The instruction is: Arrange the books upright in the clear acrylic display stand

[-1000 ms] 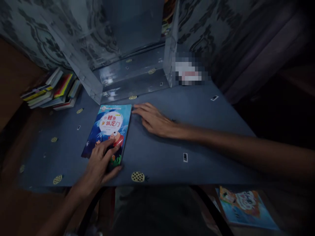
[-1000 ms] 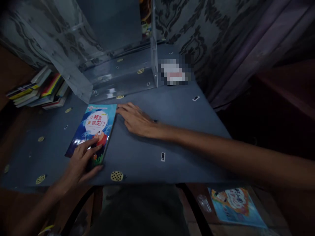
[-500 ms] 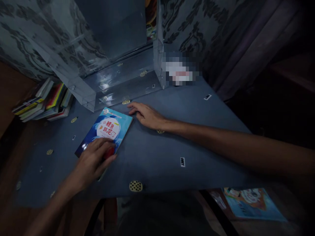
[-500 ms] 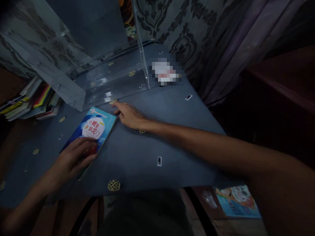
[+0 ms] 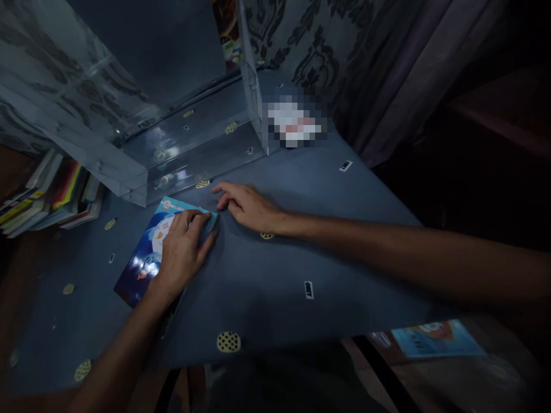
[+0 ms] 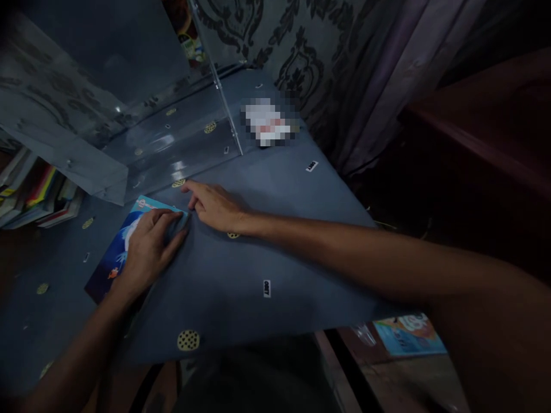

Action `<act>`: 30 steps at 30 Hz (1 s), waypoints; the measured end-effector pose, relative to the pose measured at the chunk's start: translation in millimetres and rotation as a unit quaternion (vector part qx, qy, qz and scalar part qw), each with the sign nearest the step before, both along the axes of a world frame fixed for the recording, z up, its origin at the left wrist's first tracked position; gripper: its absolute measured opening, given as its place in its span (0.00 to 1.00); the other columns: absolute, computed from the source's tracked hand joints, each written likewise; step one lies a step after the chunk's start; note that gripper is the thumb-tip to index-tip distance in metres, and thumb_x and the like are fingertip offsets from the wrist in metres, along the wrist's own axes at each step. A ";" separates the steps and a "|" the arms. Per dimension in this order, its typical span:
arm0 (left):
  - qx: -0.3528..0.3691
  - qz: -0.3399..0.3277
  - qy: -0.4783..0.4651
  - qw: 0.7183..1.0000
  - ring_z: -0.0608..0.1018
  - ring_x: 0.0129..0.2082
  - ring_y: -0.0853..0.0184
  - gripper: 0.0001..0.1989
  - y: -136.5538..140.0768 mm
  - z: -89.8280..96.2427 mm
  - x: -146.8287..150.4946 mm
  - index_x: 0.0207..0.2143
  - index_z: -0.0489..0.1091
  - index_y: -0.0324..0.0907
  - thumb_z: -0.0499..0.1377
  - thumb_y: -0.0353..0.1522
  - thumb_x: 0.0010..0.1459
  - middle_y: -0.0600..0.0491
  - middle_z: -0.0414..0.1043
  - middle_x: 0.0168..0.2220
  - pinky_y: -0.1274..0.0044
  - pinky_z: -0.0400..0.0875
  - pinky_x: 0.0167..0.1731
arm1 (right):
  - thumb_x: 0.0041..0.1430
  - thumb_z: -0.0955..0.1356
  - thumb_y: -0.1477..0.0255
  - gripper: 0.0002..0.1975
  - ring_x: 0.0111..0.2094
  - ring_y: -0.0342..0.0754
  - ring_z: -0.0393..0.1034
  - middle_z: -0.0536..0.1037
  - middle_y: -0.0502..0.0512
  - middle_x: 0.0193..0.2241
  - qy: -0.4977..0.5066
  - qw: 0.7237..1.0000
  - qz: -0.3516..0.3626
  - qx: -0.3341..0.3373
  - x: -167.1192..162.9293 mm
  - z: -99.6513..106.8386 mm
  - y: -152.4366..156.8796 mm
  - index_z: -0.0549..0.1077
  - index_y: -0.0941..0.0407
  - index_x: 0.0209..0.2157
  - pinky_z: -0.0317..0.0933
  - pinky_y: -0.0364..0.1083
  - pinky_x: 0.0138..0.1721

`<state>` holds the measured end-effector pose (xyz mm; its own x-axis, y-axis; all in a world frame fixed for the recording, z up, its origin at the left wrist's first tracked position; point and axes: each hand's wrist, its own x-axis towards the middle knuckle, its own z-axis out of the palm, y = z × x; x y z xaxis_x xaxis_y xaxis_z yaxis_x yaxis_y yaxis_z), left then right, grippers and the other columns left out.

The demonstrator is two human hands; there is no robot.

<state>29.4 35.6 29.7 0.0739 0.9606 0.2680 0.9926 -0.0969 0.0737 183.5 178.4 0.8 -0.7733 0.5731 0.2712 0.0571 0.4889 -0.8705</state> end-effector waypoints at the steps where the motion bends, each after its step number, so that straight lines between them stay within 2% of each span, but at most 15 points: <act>1: 0.003 0.012 -0.002 1.000 0.74 0.47 0.56 0.14 1.1 -1.2 0.0 0.51 0.71 0.40 0.55 0.37 0.68 0.45 0.73 0.46 0.65 0.72 0.46 | 0.57 0.61 0.87 0.25 0.42 0.46 0.75 0.81 0.53 0.38 -0.002 1.000 0.001 0.002 0.5 0.2 -0.5 0.71 0.57 0.54 0.65 0.49 0.50; 8: 0.022 0.026 -0.023 0.999 0.75 0.45 0.57 0.09 4.6 -1.3 0.9 0.46 0.71 0.43 0.55 0.36 0.67 0.47 0.74 0.43 0.66 0.72 0.46 | 0.58 0.60 0.86 0.25 0.41 0.45 0.75 0.81 0.52 0.38 -0.013 1.000 -0.001 0.010 3.1 1.9 -2.3 0.70 0.57 0.54 0.65 0.48 0.49; 23: 0.028 0.013 -0.041 0.999 0.75 0.44 0.58 0.09 3.1 1.0 3.1 0.45 0.72 0.42 0.53 0.33 0.68 0.47 0.75 0.42 0.67 0.71 0.45 | 0.57 0.60 0.86 0.26 0.37 0.45 0.76 0.82 0.50 0.35 -0.001 1.000 -0.007 -0.007 3.4 5.2 -4.2 0.71 0.57 0.54 0.66 0.47 0.48; 30: 0.020 0.020 -0.037 0.999 0.75 0.45 0.58 0.09 2.3 -1.0 1.4 0.46 0.72 0.43 0.55 0.36 0.68 0.48 0.75 0.44 0.66 0.72 0.46 | 0.57 0.59 0.87 0.27 0.40 0.45 0.76 0.82 0.51 0.37 0.038 0.999 -0.006 0.017 5.6 4.4 -6.7 0.70 0.56 0.56 0.65 0.48 0.48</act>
<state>30.8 37.9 28.6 0.0135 0.9509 0.3091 0.9876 -0.0609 0.1444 189.1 171.7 5.1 -0.7430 0.5720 0.3474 -0.0018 0.5174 -0.8557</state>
